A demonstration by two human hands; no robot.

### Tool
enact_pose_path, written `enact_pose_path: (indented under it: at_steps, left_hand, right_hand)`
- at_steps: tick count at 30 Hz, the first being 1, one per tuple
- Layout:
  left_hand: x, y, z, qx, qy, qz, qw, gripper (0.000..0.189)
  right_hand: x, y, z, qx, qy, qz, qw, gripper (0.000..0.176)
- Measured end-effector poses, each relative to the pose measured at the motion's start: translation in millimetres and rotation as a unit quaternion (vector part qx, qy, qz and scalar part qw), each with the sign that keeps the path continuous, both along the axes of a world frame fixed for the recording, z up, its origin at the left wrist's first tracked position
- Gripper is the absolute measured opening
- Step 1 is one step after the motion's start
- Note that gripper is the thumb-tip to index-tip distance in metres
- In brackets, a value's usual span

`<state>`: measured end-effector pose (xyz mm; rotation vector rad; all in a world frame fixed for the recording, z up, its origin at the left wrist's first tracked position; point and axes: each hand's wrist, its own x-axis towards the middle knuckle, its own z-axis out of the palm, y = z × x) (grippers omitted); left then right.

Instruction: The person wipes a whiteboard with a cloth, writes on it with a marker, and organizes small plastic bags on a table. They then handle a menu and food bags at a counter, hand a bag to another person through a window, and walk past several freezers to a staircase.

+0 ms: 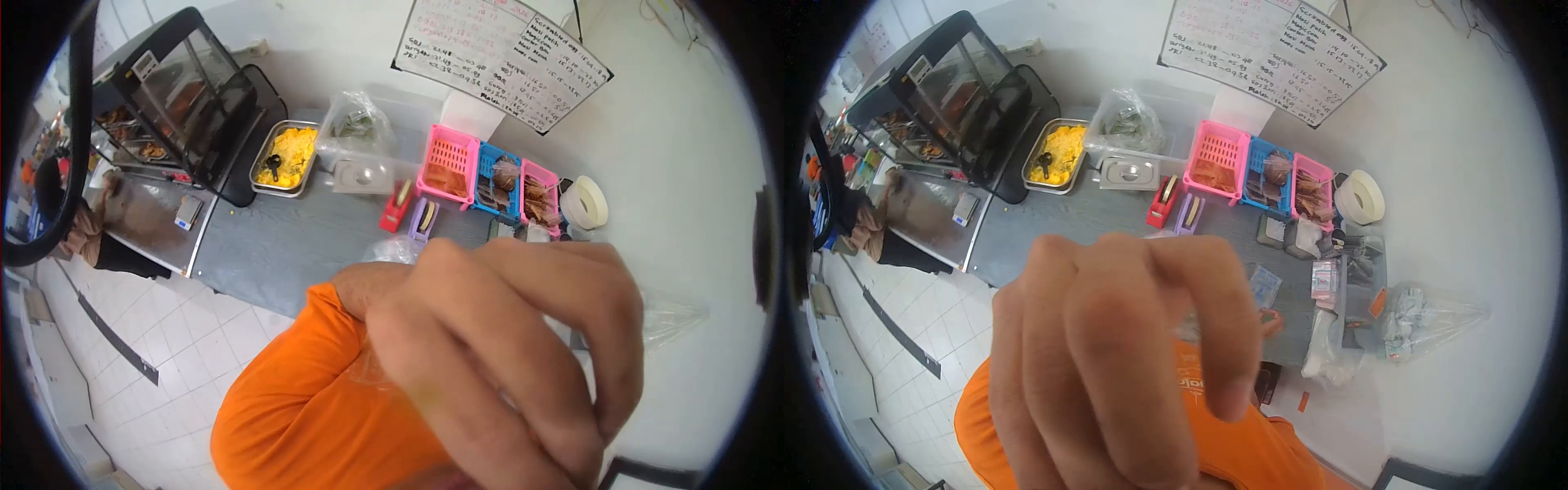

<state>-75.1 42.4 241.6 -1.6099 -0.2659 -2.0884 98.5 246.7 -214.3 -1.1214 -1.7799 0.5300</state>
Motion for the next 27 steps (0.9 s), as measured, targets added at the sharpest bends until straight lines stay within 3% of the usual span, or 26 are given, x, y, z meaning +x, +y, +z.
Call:
enact_pose_path:
  at_steps: [5,8,10,12,14,18,20,21,24,27]
  left_hand:
    - [-28,-12,-1,-0.016,-0.074,0.07,0.995,0.01]
    - [-35,-22,-3,-0.072,-0.163,0.134,0.975,0.01]
    - [-19,-39,1,-0.181,-0.317,0.141,0.92,0.01]
    - [-18,-49,2,-0.236,-0.396,0.127,0.878,0.009]
    - [-42,-45,-12,-0.158,-0.253,0.218,0.929,0.01]
    - [-73,-41,-16,-0.05,-0.03,0.204,0.977,0.012]
    - [-72,-47,-16,-0.019,0.029,0.19,0.981,0.014]
    - [-70,-51,-15,-0.116,0.066,0.299,0.945,0.016]
    - [-64,-37,-13,-0.132,0.113,0.404,0.898,0.017]
    - [-43,-57,2,-0.255,0.12,0.339,0.898,0.015]
  right_hand:
    - [-26,13,5,0.05,-0.039,-0.038,0.997,0.02]
    - [-44,-3,16,0.068,-0.042,0.043,0.996,0.018]
    - [-60,-13,27,0.08,-0.039,0.092,0.992,0.017]
    - [-73,-22,35,0.092,-0.033,0.144,0.985,0.016]
    - [-78,-29,36,0.102,-0.028,0.202,0.974,0.015]
    - [-90,-39,35,0.056,-0.051,0.261,0.962,0.014]
    - [-90,-43,38,0.052,-0.05,0.263,0.962,0.014]
    - [-93,-42,35,0.035,-0.029,0.264,0.963,0.014]
    - [-89,-37,35,0.047,-0.015,0.266,0.963,0.015]
    - [-82,-40,39,0.049,-0.019,0.285,0.957,0.016]
